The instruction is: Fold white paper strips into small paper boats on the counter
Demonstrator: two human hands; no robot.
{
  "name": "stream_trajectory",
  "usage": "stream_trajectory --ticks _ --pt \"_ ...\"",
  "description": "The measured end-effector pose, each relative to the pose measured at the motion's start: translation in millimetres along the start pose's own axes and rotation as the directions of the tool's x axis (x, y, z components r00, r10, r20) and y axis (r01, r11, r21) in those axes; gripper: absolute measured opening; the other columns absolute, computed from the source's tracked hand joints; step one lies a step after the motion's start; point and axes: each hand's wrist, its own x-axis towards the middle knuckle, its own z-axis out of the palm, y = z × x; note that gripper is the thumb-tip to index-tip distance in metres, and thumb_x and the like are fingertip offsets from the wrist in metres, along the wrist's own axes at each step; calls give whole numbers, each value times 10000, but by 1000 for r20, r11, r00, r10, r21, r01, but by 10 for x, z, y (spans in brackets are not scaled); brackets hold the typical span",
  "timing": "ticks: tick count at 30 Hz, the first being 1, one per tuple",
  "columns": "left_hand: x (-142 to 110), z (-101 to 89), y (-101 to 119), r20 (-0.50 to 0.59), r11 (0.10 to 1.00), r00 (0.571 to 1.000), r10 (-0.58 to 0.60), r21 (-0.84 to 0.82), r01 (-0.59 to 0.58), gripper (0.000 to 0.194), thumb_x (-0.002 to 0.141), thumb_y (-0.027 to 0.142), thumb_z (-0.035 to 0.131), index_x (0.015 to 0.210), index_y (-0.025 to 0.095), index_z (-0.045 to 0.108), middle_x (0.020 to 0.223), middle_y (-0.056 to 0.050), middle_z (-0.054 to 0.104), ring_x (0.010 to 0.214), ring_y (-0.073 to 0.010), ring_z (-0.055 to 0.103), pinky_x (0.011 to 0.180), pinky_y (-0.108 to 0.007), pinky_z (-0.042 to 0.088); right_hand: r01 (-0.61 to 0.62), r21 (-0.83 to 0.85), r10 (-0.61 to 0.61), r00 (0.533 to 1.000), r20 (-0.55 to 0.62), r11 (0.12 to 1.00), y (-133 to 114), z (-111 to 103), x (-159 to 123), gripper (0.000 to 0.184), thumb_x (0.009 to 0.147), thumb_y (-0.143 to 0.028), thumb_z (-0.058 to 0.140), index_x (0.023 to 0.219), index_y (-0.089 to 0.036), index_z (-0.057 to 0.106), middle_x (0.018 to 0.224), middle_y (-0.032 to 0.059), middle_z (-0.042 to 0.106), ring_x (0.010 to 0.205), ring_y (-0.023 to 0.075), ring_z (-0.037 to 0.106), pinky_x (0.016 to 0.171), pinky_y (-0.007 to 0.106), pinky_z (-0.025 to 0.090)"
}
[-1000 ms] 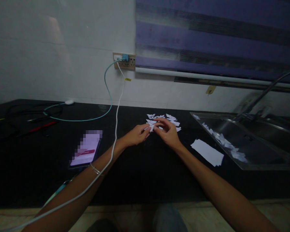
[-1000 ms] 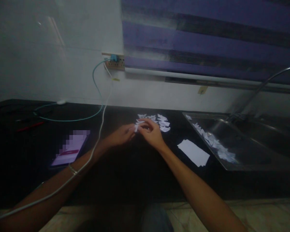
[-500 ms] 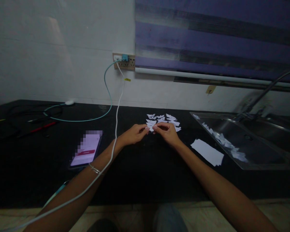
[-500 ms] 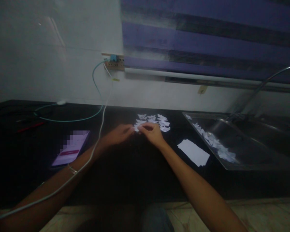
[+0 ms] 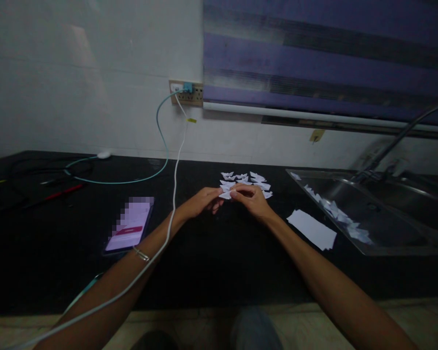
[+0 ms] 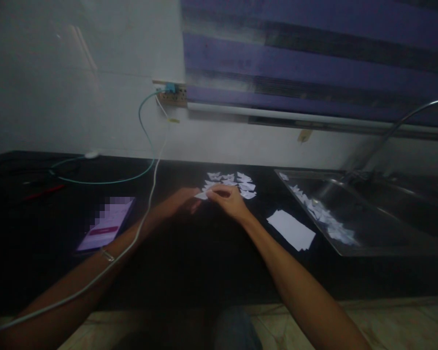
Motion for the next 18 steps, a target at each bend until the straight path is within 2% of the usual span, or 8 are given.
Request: stream_trajectory --ticks 3,6,8,10,13,15,18 --pt "-5 12 -5 -13 997 1000 8 -81 -9 415 939 496 436 720 154 518 600 15 523 512 -87 483 507 -214 345 10 -30 -9 1000 29 999 -54 14 -5 177 806 -379 714 798 -205 747 794 22 658 683 125 595 664 285 494" --pt "-11 25 -13 -8 994 1000 -12 -109 11 392 941 490 429 780 150 539 627 8 543 522 -89 502 491 -205 331 -116 -3 116 992 54 993 -77 35 -22 237 809 -425 695 870 -202 746 650 -9 610 500 95 523 489 250 453" --pt "-11 28 -21 26 998 1000 -3 -69 4 390 945 491 422 834 145 564 652 2 563 536 -95 517 499 -207 341 -177 26 174 982 76 984 -81 51 -34 281 806 -441 690 948 -204 738 600 -21 598 445 94 508 435 244 437" --pt "-9 27 -28 58 1000 998 23 16 -24 412 962 489 384 866 142 584 673 -4 580 557 -104 530 530 -218 374 -196 53 190 977 96 979 -85 69 -41 317 801 -447 692 1004 -206 723 610 -17 619 440 101 522 435 254 456" --pt "-6 18 -30 55 974 996 65 214 -75 476 995 464 292 808 146 593 659 -6 583 592 -121 547 608 -242 423 -201 83 191 974 118 976 -85 103 -42 339 777 -452 713 1014 -210 702 692 4 670 498 117 572 500 283 514" --pt "0 13 -31 35 923 994 102 368 -108 480 1010 414 256 803 153 601 687 -18 610 630 -133 571 654 -256 437 -210 94 200 974 106 973 -71 130 -37 324 768 -446 720 983 -207 691 734 17 688 537 126 596 545 297 542" --pt "20 24 -48 27 805 988 149 577 -138 425 1009 316 251 888 160 628 843 -65 682 752 -167 629 726 -286 457 -232 86 229 972 45 969 -25 175 -32 261 784 -424 690 916 -199 672 718 18 681 544 134 602 559 300 550"
